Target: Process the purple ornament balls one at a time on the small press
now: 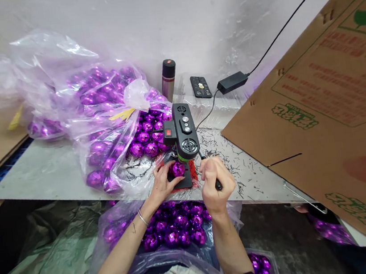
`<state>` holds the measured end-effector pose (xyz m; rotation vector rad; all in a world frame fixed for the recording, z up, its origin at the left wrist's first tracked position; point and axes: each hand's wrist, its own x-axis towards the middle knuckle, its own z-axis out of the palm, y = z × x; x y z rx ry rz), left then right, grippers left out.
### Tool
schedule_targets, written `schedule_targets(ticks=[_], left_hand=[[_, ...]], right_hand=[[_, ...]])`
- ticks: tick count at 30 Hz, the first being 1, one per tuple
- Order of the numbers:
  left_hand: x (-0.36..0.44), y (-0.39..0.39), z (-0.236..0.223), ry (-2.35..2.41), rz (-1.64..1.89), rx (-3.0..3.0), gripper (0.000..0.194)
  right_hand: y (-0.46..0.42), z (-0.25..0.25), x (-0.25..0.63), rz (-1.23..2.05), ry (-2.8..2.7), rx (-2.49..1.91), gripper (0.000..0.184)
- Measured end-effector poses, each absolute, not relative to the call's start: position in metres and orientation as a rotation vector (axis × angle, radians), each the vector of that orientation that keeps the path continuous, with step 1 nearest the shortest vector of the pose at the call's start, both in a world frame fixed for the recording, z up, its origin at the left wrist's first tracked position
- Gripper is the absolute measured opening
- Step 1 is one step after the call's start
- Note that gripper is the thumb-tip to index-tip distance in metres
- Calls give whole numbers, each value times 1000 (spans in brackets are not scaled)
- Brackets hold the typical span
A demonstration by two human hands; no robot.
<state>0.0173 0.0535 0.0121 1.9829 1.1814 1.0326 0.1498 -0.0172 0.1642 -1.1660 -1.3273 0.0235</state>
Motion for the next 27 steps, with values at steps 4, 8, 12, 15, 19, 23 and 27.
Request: schedule_targets(ticks=[4,8,12,15,19,23,27], left_hand=[[21,58,7,1152,1051,2004,59],[22,60,2,1123,1084,1991,60],[21,59,0,1129,1087,1998,59],[21,59,-1,1136,1084,2013,58],[20,58,-1,1131,1073,2043,58],[19,59,-2,1118,1085,2055,58],[20,60,-3,1095,1111,2050,58]], right_hand=[[-20,159,150,-6,-1350,-1145,34],[-21,148,151,-47,-1358,-1130,33],[-21,130,152,-117,-1393,-1102,31],[-19,113,152,-179,-1425,-1077,32],[-15,94,152,-227,-1411,-1051,35],[-12,85,151,-256,-1375,-1033,37],[-11,80,152,-241,-1366,-1025,38]])
